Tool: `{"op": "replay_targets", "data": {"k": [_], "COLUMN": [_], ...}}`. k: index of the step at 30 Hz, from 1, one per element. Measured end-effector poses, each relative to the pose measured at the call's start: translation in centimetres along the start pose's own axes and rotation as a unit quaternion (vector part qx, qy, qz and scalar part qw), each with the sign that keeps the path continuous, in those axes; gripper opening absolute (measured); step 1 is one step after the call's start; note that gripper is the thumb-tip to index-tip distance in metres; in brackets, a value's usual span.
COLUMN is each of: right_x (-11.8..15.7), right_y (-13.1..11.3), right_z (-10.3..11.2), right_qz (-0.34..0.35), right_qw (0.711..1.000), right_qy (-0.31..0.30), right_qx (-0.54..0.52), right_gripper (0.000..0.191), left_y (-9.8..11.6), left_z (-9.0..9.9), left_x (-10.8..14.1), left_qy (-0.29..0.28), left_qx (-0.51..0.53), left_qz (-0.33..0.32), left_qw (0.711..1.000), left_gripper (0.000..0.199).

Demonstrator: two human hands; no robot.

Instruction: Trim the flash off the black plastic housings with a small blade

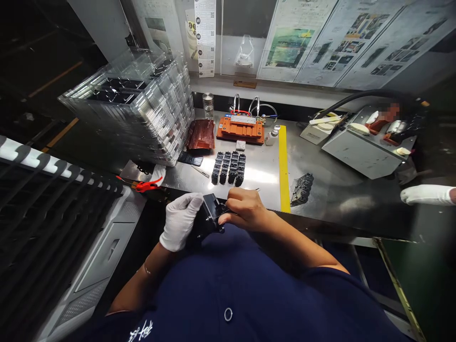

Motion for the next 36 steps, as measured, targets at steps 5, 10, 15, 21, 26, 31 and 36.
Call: {"op": "replay_targets", "data": {"k": [5,10,15,21,26,31,36], "right_x": [-0.1,-0.2,-0.1,0.4,0.6,0.8,0.8], "right_y": [-0.1,-0.3,0.1,0.2,0.0,-0.3,-0.5], "right_z": [0.1,-0.1,-0.1,0.3,-0.2,-0.9,-1.1], "right_qz": [-0.009,-0.017,-0.042,-0.048,-0.096,-0.094,-0.091], "right_qw": [0.999,0.999,0.991,0.959,0.992,0.989,0.987], "right_qy": [0.043,0.029,-0.087,-0.14,0.041,0.108,0.116], "right_qx": [0.006,0.003,-0.092,-0.241,-0.075,0.025,0.067], "right_gripper": [0.058,0.059,0.059,0.058,0.041,0.032,0.032], "left_y": [0.0,0.2,0.2,0.6,0.7,0.4,0.4], "left_z": [-0.2,-0.4,-0.4,-0.7,-0.9,-0.9,-1.2], "left_x": [0.1,0.1,0.0,-0.7,-1.4,-1.4,-1.4], "left_qy": [-0.001,0.014,0.004,-0.018,-0.032,-0.034,-0.035], "left_qx": [0.006,0.012,-0.013,0.022,0.057,0.066,0.07], "left_qz": [0.012,0.022,0.014,0.062,0.124,0.14,0.143], "left_qw": [1.0,1.0,1.0,0.998,0.99,0.987,0.987], "left_gripper": [0.038,0.043,0.044,0.05,0.049,0.051,0.052]}}
Point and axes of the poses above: each hand's wrist, its own x-axis away from the middle knuckle, its own z-axis out of the back of the hand, y = z × x, the point moved 2 cm from there along -x, towards the middle knuckle, and after that the axes turned 6 degrees about -y, right-handed, at the moved point
